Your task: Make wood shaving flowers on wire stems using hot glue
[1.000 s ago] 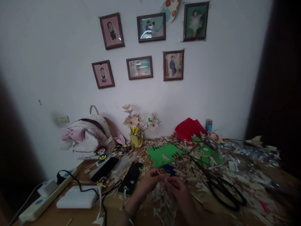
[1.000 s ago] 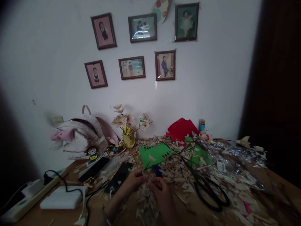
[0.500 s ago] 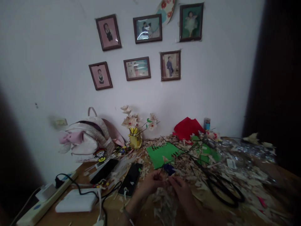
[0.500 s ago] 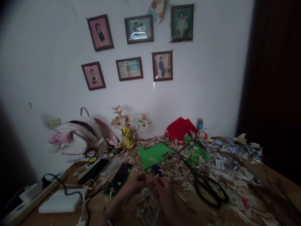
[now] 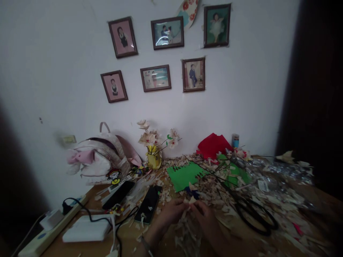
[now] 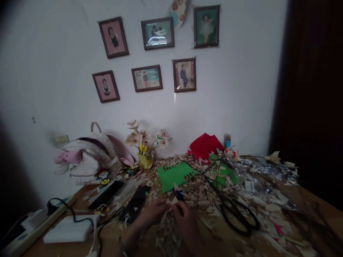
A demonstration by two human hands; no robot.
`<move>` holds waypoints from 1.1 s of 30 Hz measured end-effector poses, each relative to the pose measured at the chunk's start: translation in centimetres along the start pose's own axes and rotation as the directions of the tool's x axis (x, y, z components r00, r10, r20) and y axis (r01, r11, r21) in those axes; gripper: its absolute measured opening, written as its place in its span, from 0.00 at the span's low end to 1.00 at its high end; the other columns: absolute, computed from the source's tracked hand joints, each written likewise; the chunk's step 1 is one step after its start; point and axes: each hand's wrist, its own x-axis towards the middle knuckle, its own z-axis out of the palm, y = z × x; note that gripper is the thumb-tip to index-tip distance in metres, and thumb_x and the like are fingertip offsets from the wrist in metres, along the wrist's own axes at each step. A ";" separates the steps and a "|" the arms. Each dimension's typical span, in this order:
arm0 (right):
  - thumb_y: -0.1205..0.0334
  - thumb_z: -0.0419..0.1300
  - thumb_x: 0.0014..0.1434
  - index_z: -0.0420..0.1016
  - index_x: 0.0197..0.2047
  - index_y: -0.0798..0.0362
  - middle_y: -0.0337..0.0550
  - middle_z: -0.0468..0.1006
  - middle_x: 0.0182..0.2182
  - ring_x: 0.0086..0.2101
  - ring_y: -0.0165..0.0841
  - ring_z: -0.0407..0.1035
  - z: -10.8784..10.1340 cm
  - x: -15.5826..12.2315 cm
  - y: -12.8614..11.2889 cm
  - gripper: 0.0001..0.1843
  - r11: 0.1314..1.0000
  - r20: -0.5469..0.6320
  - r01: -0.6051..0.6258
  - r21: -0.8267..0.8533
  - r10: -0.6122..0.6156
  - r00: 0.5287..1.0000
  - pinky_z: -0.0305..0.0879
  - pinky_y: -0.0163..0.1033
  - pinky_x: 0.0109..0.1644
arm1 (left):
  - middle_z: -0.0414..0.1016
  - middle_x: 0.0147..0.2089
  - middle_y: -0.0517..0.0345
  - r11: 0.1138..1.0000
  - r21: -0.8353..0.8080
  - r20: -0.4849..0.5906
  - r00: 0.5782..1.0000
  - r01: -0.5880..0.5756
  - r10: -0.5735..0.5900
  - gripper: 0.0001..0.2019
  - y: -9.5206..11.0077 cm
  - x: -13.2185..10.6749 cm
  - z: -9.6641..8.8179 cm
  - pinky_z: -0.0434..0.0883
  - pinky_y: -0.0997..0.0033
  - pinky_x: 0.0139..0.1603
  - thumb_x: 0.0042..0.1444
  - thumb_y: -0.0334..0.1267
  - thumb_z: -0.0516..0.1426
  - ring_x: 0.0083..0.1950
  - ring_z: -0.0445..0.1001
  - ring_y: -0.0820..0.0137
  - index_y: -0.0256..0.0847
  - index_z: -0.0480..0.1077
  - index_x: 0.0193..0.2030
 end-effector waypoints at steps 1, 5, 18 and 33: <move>0.47 0.54 0.49 0.67 0.23 0.52 0.39 0.69 0.20 0.26 0.36 0.65 0.0 0.0 0.0 0.16 1.000 0.004 0.007 -0.006 -0.007 1.000 0.61 0.37 0.32 | 0.53 0.14 0.72 1.000 -0.013 -0.004 1.000 0.003 -0.003 0.22 -0.1 0.0 0.0 0.41 0.74 0.19 0.39 0.58 0.60 0.15 0.47 0.81 0.38 0.67 0.24; 0.47 0.53 0.50 0.66 0.23 0.52 0.38 0.69 0.20 0.27 0.36 0.65 0.0 0.0 0.1 0.16 1.000 0.008 0.025 -0.016 -0.025 1.000 0.61 0.37 0.32 | 0.54 0.13 0.71 0.996 -0.090 0.000 1.000 0.020 -0.020 0.21 -0.2 -0.2 -0.1 0.40 0.73 0.18 0.35 0.56 0.62 0.14 0.47 0.81 0.38 0.66 0.21; 0.45 0.54 0.48 0.67 0.25 0.52 0.39 0.68 0.23 0.29 0.37 0.64 -0.1 0.2 0.2 0.17 0.999 -0.033 -0.027 0.021 0.028 0.999 0.60 0.39 0.35 | 0.63 0.14 0.69 0.979 -0.201 0.109 0.994 0.025 -0.003 0.11 1.4 -1.0 0.3 0.41 0.75 0.16 0.30 0.35 0.64 0.13 0.50 0.83 0.37 0.71 0.24; 0.46 0.57 0.46 0.71 0.25 0.52 0.39 0.71 0.21 0.27 0.36 0.66 -0.3 0.1 0.0 0.17 0.998 -0.067 -0.026 0.060 0.031 0.997 0.63 0.37 0.33 | 0.70 0.21 0.67 0.974 -0.227 0.132 0.990 -0.017 0.048 0.16 1.9 -1.9 0.7 0.51 0.79 0.21 0.25 0.24 0.62 0.21 0.61 0.79 0.38 0.71 0.28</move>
